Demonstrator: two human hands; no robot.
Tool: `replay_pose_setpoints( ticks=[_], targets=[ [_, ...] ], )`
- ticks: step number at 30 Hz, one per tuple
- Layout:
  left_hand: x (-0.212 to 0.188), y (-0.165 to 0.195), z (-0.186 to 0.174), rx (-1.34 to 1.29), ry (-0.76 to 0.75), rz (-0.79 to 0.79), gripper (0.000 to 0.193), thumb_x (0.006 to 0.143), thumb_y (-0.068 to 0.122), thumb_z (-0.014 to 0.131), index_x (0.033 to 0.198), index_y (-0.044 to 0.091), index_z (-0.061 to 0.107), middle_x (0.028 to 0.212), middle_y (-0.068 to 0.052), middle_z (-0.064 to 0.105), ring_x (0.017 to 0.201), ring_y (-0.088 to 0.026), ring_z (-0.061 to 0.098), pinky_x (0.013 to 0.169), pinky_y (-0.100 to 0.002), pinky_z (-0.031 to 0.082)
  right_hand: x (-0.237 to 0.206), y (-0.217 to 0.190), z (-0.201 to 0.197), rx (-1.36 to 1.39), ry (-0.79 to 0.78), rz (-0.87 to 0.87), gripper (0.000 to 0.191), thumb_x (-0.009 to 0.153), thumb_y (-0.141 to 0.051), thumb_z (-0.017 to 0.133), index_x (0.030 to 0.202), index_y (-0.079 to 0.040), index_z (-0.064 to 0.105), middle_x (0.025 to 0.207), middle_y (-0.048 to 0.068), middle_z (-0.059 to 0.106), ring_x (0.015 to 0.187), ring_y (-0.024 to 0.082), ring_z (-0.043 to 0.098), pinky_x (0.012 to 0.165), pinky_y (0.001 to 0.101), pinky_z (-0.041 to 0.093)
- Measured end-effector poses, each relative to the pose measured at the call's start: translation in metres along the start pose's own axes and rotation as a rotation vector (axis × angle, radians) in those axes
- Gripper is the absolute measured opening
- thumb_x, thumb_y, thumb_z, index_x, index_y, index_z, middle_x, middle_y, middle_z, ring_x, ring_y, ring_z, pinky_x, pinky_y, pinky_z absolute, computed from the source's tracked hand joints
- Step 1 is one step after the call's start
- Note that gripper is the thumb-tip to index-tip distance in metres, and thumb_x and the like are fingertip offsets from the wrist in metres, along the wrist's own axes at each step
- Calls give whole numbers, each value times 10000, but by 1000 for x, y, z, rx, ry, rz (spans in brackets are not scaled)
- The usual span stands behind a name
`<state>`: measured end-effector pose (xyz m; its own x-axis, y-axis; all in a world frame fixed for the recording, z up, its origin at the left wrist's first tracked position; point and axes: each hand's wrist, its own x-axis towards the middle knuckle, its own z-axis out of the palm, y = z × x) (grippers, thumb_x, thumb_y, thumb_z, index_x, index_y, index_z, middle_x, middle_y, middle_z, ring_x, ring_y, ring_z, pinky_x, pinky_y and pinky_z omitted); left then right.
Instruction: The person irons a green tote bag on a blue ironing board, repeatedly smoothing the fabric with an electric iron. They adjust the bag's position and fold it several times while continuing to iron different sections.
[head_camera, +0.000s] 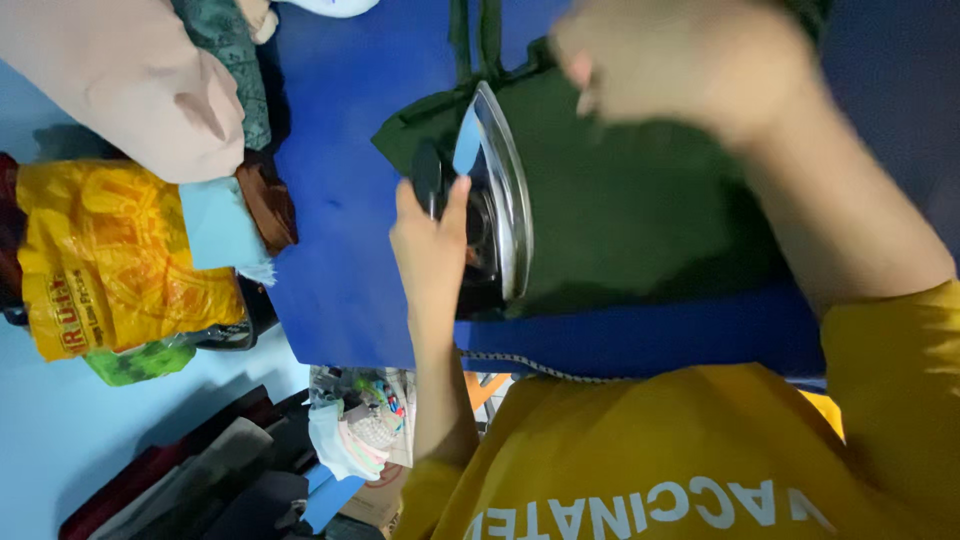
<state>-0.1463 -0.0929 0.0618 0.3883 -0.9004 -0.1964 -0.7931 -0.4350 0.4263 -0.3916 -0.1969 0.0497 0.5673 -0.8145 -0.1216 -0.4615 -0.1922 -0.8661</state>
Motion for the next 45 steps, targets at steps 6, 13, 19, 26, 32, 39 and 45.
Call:
replay_pose_setpoints(
  ticks=[6, 13, 19, 26, 32, 39, 45],
  targets=[
    [27, -57, -4, 102, 103, 32, 616, 936, 496, 723, 1167, -60, 598, 872, -321, 694, 864, -528, 668, 696, -523, 524, 59, 65, 101, -547, -321, 67, 586, 594, -362, 972, 1008, -102, 650, 1017, 105, 683, 972, 344, 659, 723, 503, 550],
    [23, -95, -9, 45, 127, 6, 679, 932, 509, 714, 1229, -80, 557, 930, -324, 710, 896, -499, 702, 752, -506, 544, 61, 81, 87, -468, -376, 70, 525, 639, -369, 949, 916, -76, 612, 911, 81, 672, 922, 309, 671, 709, 475, 548],
    [-7, -108, -12, 82, 109, -126, 648, 917, 487, 718, 1237, -60, 585, 952, -328, 705, 932, -502, 687, 774, -516, 531, 62, 73, 85, -461, -340, 0, 531, 611, -373, 955, 892, -91, 603, 911, 76, 643, 946, 306, 641, 733, 457, 527],
    [3, -112, -9, 101, 115, -190, 594, 904, 486, 727, 1137, -51, 627, 893, -307, 715, 887, -506, 686, 768, -532, 529, 53, 60, 70, -403, -394, 61, 505, 628, -332, 925, 877, -68, 574, 889, 77, 643, 908, 303, 642, 718, 461, 517],
    [48, -93, -8, 29, 172, 17, 589, 932, 464, 746, 1134, -67, 592, 862, -317, 703, 848, -505, 699, 699, -512, 548, 53, 59, 66, -432, -414, 35, 540, 644, -376, 919, 877, -59, 549, 872, 98, 627, 911, 319, 623, 737, 460, 495],
    [42, -83, -10, -14, 107, -106, 604, 946, 497, 692, 1176, -55, 608, 933, -298, 734, 941, -492, 699, 768, -534, 544, 54, 61, 55, -462, -360, 83, 548, 662, -414, 918, 891, -40, 589, 790, 146, 630, 803, 340, 637, 708, 465, 498],
    [-22, -113, -12, 108, 77, -235, 781, 914, 564, 677, 1354, -61, 511, 987, -362, 685, 989, -530, 659, 819, -555, 532, 57, 70, 53, -450, -298, 33, 591, 622, -432, 934, 947, -34, 641, 878, 125, 685, 852, 326, 660, 734, 441, 517]
  ],
)
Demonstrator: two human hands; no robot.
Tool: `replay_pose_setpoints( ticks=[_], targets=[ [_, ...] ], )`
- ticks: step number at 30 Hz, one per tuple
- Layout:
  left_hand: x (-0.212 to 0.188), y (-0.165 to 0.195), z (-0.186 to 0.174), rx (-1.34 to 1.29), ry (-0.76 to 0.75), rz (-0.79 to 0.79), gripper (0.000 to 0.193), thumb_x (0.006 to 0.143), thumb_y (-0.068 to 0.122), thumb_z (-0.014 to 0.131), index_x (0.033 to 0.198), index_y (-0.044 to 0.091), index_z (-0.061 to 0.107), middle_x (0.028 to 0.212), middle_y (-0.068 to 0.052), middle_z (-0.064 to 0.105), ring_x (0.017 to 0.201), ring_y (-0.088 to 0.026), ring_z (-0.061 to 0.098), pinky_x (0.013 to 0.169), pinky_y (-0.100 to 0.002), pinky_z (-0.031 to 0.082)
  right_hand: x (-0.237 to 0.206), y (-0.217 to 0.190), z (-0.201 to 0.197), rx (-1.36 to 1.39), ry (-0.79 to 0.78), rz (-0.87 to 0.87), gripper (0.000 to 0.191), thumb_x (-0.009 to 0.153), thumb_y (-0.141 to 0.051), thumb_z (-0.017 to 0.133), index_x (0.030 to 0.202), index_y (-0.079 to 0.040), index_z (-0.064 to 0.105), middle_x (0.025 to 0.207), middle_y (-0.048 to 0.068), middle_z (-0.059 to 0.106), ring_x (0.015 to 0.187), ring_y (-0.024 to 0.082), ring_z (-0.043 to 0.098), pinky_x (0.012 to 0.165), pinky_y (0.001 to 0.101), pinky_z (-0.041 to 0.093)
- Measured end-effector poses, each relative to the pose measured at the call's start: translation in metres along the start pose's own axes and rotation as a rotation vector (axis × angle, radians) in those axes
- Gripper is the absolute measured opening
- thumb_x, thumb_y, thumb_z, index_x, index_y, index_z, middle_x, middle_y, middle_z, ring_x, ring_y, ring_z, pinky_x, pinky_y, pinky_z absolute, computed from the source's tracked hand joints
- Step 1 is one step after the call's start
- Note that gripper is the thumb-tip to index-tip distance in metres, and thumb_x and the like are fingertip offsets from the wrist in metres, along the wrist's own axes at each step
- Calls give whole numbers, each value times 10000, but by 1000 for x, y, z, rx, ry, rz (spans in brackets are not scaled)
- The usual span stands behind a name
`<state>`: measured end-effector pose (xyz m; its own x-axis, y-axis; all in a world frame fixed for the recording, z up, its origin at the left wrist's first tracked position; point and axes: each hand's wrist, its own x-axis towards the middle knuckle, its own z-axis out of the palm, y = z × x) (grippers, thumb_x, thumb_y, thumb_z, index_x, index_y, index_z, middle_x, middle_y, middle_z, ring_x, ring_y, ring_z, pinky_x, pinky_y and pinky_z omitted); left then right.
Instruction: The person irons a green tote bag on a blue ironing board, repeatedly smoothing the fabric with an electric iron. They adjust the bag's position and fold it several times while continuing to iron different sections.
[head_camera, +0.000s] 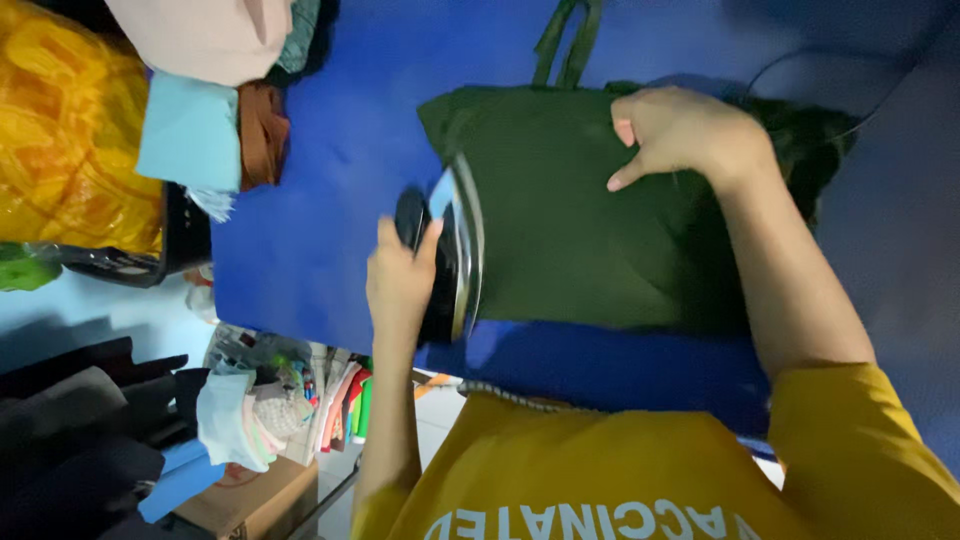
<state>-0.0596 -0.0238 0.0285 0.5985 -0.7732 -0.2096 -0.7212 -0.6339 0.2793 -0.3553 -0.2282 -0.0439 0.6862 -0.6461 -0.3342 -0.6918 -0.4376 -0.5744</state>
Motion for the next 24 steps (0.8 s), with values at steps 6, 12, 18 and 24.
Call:
replay_pose_setpoints(
  ticks=[6, 12, 18, 24],
  targets=[
    [-42, -32, -16, -167, -84, -91, 518, 895, 458, 753, 1040, -9, 585, 826, -279, 708, 759, -447, 701, 696, -476, 543, 8, 3, 7, -16, -43, 33, 614, 610, -438, 941, 968, -40, 641, 962, 105, 687, 935, 320, 658, 760, 451, 521],
    [-51, 0, -54, -586, 108, 241, 371, 960, 313, 755, 1080, -5, 606, 903, -173, 705, 746, -251, 697, 718, -398, 555, 14, 6, 5, -31, -54, -65, 642, 626, -476, 929, 967, -28, 621, 895, 126, 683, 882, 318, 649, 731, 446, 513],
    [-34, 74, -43, -343, 90, 351, 460, 926, 378, 777, 1163, 12, 631, 959, -226, 772, 910, -356, 784, 717, -420, 589, 11, 22, -7, 112, -136, -102, 577, 669, -492, 896, 921, -30, 660, 849, 84, 697, 787, 257, 671, 675, 383, 539],
    [10, 122, 14, 30, -124, 327, 818, 865, 617, 678, 1358, -22, 547, 957, -301, 724, 956, -469, 706, 783, -517, 569, 9, 28, -17, 247, -155, -16, 566, 667, -460, 897, 961, -29, 675, 868, 85, 726, 793, 245, 684, 681, 369, 546]
  ],
)
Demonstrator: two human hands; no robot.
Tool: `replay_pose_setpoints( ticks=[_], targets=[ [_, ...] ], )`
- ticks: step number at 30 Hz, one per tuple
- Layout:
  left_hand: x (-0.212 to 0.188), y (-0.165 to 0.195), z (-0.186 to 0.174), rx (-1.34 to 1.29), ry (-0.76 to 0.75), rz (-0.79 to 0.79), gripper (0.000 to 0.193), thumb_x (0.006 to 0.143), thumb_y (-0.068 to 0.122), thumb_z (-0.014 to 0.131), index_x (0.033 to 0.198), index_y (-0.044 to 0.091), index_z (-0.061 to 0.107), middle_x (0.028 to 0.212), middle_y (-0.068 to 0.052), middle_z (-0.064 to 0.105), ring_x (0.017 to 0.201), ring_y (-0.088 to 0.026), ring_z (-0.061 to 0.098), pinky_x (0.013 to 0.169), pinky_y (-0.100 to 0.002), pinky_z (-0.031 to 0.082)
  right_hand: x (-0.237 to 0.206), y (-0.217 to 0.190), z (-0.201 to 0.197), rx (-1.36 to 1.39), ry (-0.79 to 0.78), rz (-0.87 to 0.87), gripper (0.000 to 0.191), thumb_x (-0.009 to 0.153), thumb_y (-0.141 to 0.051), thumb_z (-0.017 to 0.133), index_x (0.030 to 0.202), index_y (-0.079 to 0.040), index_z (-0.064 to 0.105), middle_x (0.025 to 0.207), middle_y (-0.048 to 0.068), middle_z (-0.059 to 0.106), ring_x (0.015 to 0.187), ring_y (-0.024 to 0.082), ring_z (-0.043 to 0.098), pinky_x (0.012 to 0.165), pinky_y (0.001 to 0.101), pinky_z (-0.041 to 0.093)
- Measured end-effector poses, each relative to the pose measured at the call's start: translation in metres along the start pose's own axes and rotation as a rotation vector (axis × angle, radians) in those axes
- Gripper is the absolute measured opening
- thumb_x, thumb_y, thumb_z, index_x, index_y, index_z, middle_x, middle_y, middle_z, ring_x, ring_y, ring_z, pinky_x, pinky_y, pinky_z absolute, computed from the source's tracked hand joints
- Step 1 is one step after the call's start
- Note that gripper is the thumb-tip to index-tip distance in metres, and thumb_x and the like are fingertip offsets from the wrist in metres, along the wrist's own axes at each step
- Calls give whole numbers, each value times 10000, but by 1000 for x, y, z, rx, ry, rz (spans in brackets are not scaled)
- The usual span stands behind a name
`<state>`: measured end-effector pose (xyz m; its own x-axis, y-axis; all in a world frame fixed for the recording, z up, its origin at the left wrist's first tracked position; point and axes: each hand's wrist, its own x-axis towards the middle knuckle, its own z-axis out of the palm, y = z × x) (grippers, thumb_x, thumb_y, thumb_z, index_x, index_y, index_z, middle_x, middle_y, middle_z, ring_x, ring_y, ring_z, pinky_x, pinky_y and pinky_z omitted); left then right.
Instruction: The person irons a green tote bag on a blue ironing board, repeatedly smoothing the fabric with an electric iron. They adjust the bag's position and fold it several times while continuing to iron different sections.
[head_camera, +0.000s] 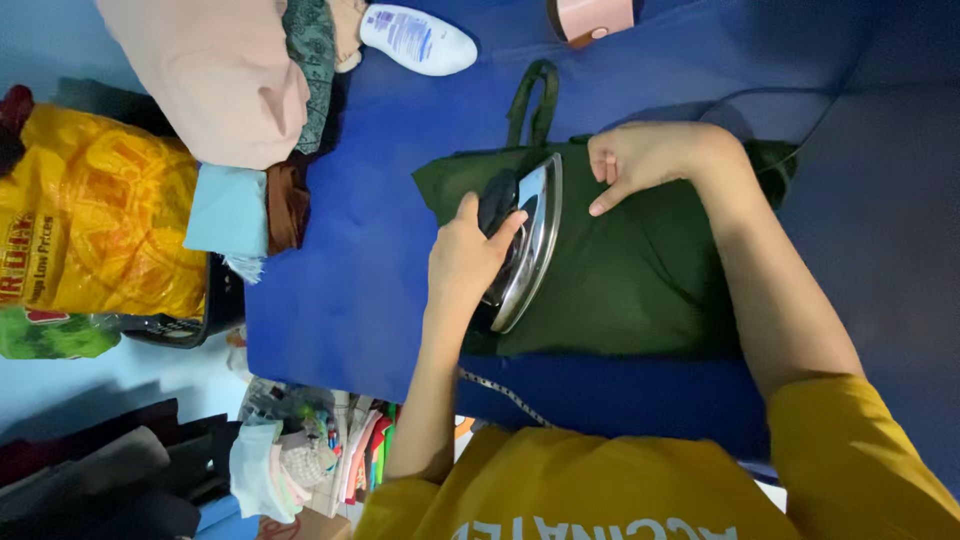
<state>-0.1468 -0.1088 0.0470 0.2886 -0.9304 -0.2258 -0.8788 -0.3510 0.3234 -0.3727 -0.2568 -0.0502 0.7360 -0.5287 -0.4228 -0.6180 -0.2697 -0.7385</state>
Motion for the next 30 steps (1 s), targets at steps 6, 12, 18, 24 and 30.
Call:
replay_pose_setpoints(
  ticks=[6, 12, 18, 24, 30],
  targets=[
    [-14, -28, 4, 20, 34, -75, 788, 877, 605, 685, 1352, -14, 568, 1002, -311, 715, 971, -486, 690, 805, -525, 560, 6, 0, 9, -79, 36, -9, 546, 674, -462, 898, 940, -33, 690, 891, 90, 730, 821, 252, 691, 703, 384, 553],
    [-62, -92, -4, -140, 72, -217, 603, 884, 515, 732, 1149, -17, 633, 934, -295, 729, 926, -490, 694, 747, -515, 545, 9, 5, 12, -122, 69, -7, 504, 696, -448, 884, 916, -36, 694, 880, 78, 727, 827, 260, 687, 714, 402, 550],
    [-99, -141, -8, -272, 123, -385, 475, 888, 421, 761, 1049, -11, 644, 804, -211, 720, 696, -323, 693, 673, -418, 545, 4, 0, 9, -129, 70, 2, 483, 709, -439, 883, 907, -45, 685, 879, 87, 729, 808, 262, 682, 694, 407, 542],
    [-83, -123, -20, -426, 270, -53, 427, 943, 388, 748, 1046, -17, 660, 913, -203, 739, 810, -292, 697, 758, -400, 553, -2, -14, 9, -166, 10, 54, 886, 725, -491, 844, 1519, -319, 490, 874, 107, 722, 764, 280, 695, 678, 422, 541],
    [-6, -69, -14, -101, 240, 0, 625, 913, 524, 723, 1191, -27, 628, 950, -324, 710, 976, -489, 686, 755, -517, 551, 2, -19, 18, -239, 59, 19, 1099, 683, -497, 894, 1620, -349, 338, 884, 132, 688, 827, 302, 686, 722, 400, 553]
  ],
)
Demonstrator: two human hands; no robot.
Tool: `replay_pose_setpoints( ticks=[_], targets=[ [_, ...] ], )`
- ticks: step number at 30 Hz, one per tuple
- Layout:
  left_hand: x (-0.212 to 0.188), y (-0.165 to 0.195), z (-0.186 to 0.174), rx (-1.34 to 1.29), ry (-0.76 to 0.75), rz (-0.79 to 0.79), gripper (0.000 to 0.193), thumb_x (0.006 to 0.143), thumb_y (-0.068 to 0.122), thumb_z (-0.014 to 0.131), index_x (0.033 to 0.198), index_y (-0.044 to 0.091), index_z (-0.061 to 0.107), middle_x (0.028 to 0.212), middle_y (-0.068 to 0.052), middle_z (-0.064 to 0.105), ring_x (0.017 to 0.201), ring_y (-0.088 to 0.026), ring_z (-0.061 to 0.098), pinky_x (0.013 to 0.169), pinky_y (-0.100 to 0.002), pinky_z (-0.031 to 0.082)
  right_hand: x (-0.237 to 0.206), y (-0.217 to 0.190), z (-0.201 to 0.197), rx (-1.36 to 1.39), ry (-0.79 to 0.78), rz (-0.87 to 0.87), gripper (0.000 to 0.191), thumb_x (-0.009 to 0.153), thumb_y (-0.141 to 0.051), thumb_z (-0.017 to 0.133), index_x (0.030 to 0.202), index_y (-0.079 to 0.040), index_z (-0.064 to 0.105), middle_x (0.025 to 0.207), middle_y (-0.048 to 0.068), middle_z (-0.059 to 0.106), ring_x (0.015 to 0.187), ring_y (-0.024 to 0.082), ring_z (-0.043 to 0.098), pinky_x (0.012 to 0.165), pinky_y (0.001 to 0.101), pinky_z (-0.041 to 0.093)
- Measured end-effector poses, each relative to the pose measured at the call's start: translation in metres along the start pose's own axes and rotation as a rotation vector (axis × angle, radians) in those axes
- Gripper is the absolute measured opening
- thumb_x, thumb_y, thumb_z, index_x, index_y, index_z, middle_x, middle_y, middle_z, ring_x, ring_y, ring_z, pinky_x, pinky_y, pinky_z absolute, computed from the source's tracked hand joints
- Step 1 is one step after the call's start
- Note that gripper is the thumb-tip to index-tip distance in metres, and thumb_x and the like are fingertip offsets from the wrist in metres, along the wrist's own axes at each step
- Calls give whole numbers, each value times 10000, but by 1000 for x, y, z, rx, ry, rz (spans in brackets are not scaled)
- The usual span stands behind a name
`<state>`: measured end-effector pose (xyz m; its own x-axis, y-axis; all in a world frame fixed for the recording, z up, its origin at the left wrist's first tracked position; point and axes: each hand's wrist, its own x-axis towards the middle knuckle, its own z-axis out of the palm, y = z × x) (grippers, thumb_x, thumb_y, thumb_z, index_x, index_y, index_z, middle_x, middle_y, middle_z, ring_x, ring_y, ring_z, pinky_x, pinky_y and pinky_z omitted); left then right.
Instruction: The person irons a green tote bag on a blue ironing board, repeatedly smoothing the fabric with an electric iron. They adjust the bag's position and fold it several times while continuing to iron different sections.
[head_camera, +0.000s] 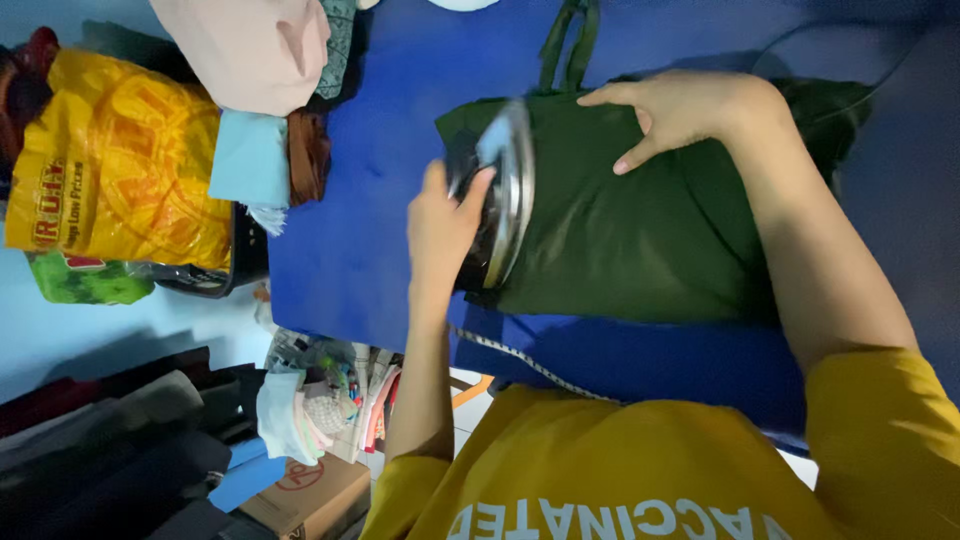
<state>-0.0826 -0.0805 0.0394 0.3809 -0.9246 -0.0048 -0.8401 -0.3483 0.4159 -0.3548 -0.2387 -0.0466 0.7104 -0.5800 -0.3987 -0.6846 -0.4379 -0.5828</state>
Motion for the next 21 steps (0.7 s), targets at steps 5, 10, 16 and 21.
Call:
replay_pose_setpoints(
  ticks=[5, 10, 16, 21],
  targets=[
    [35, -4, 16, 163, 39, -109, 755, 893, 646, 651, 1227, -30, 607, 928, -334, 705, 931, -521, 671, 756, -569, 536, 2, 4, 1, 50, 18, 9, 1070, 679, -470, 888, 1606, -317, 376, 894, 134, 705, 833, 314, 698, 736, 428, 556],
    [36, -18, 18, 120, 56, -152, 718, 915, 611, 639, 1220, -37, 592, 917, -312, 719, 932, -509, 692, 766, -545, 548, -1, -1, -2, 44, 0, 25, 1078, 672, -465, 898, 1605, -304, 382, 898, 141, 709, 837, 326, 699, 743, 439, 562],
    [17, -44, 11, 50, 35, -168, 647, 926, 542, 691, 1121, -69, 608, 925, -330, 703, 921, -528, 677, 761, -535, 543, -2, -6, -5, 37, 0, 64, 1075, 674, -444, 908, 1605, -311, 386, 908, 145, 720, 869, 328, 704, 777, 446, 565],
    [-15, -77, 2, 28, 45, -220, 573, 927, 484, 720, 1074, -60, 619, 904, -327, 702, 906, -524, 680, 761, -526, 541, 0, -8, 1, 5, 26, 63, 1068, 667, -425, 915, 1591, -290, 396, 991, 146, 721, 934, 334, 704, 806, 464, 566]
  ],
)
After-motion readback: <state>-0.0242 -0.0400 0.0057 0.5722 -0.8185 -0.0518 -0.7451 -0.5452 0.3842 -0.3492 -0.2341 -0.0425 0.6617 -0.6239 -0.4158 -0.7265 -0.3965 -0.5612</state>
